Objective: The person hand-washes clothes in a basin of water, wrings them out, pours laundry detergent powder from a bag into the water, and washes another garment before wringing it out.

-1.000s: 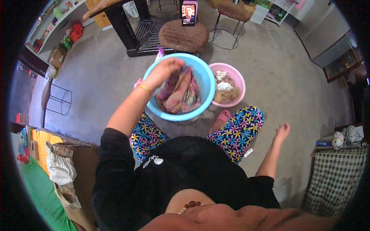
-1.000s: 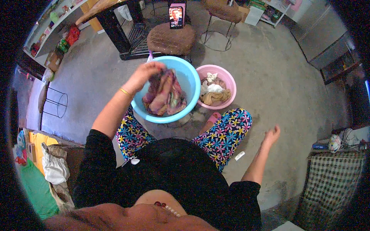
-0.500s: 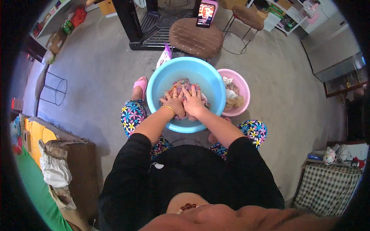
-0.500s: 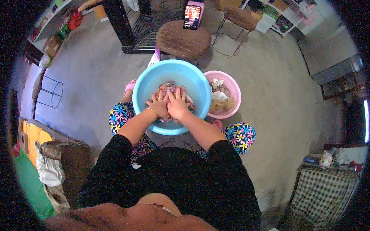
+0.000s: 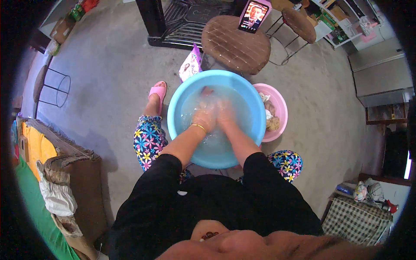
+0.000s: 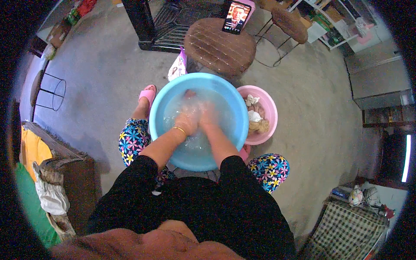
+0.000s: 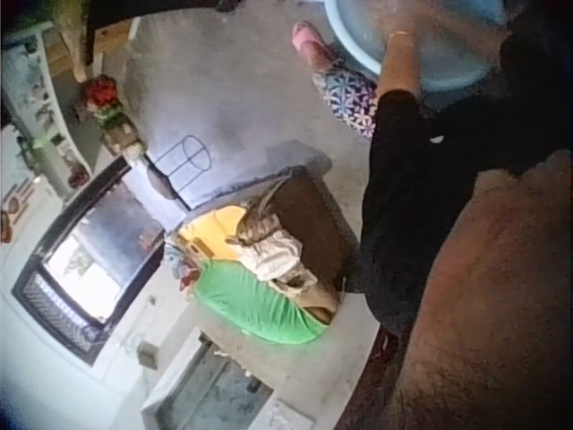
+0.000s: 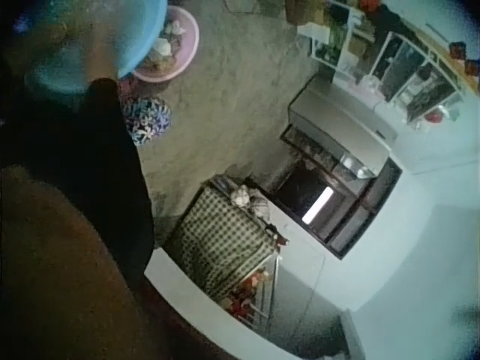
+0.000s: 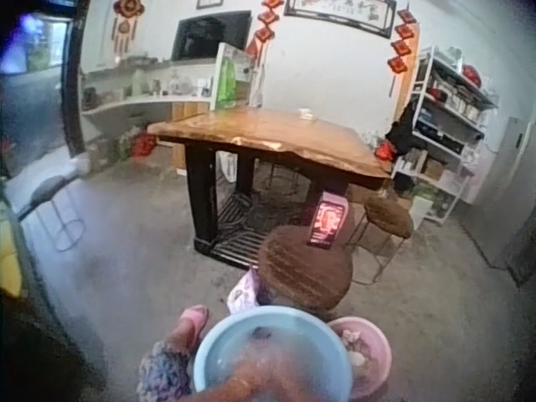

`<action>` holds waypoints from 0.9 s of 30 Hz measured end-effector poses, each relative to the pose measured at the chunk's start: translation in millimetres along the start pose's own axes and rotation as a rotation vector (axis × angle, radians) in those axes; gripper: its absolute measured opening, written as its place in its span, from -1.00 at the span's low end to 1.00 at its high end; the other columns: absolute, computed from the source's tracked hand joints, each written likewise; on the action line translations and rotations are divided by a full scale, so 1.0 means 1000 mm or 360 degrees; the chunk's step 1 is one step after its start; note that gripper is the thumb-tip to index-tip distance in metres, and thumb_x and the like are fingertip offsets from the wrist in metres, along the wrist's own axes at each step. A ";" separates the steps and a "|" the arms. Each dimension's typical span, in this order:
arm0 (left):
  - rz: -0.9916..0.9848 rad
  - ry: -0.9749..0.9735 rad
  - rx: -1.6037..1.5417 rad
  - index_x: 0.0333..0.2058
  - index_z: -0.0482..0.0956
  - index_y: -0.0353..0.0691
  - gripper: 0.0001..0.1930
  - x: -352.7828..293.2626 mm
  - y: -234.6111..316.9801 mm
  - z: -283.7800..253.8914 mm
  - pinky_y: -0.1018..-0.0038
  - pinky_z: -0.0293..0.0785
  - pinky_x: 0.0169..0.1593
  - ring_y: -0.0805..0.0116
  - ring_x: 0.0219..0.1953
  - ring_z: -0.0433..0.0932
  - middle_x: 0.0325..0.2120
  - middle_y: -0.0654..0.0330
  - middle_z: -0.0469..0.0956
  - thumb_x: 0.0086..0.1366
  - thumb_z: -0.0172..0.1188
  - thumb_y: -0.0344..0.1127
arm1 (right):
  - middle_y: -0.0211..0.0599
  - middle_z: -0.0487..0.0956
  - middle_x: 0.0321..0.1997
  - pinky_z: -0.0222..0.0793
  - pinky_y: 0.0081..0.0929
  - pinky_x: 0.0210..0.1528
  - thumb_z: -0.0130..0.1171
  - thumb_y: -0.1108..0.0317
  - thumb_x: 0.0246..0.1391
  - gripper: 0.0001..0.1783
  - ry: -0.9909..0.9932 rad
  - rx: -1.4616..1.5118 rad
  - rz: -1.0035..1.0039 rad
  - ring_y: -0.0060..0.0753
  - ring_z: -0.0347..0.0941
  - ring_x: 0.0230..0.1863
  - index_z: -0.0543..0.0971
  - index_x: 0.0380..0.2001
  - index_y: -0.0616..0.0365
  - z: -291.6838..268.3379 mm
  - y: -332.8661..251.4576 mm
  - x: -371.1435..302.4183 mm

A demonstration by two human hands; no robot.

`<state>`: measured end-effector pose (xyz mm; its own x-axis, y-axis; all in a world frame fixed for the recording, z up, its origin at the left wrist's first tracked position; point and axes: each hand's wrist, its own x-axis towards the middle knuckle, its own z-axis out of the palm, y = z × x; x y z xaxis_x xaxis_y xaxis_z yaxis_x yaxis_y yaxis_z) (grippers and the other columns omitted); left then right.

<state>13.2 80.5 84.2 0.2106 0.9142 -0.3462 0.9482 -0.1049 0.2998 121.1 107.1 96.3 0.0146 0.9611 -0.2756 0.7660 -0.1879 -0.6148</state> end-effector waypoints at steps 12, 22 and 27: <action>-0.0198 0.0061 -0.0588 -0.15 0.31 -0.37 -0.63 -0.014 0.017 -0.039 0.22 0.35 -0.05 -0.11 -0.12 0.42 -0.05 -0.25 0.26 0.08 -0.02 -0.28 | 0.05 0.40 -0.08 0.21 -0.13 -0.01 -0.09 0.16 0.02 -0.61 -0.0129 -0.0537 0.0001 0.01 0.32 -0.04 0.41 -0.14 0.17 -0.013 0.005 0.018; 0.0658 0.0008 -0.0676 -0.22 0.42 -0.39 -0.64 -0.059 0.015 -0.102 0.23 0.33 -0.08 -0.08 -0.20 0.43 -0.27 -0.16 0.44 0.11 -0.09 -0.23 | -0.03 0.45 -0.17 0.24 -0.26 -0.02 -0.08 0.37 0.01 -0.69 -0.0365 0.0029 -0.0561 -0.02 0.35 -0.10 0.43 -0.16 0.19 -0.111 -0.045 -0.056; 0.0545 0.0107 -0.1400 -0.29 0.51 -0.27 -0.71 -0.064 0.017 -0.103 0.29 0.35 -0.13 0.00 -0.27 0.45 -0.31 -0.03 0.48 0.08 -0.03 -0.22 | 0.02 0.45 -0.24 0.29 -0.24 -0.11 -0.02 0.40 -0.05 -0.72 0.0069 -0.0110 -0.0569 -0.06 0.39 -0.16 0.47 -0.22 0.19 -0.093 -0.017 -0.050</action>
<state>-9.0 59.9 202.8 0.4040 0.9119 -0.0716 0.3122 -0.0639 0.9478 167.2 81.1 188.9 -0.2357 0.9716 -0.0199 0.7693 0.1740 -0.6148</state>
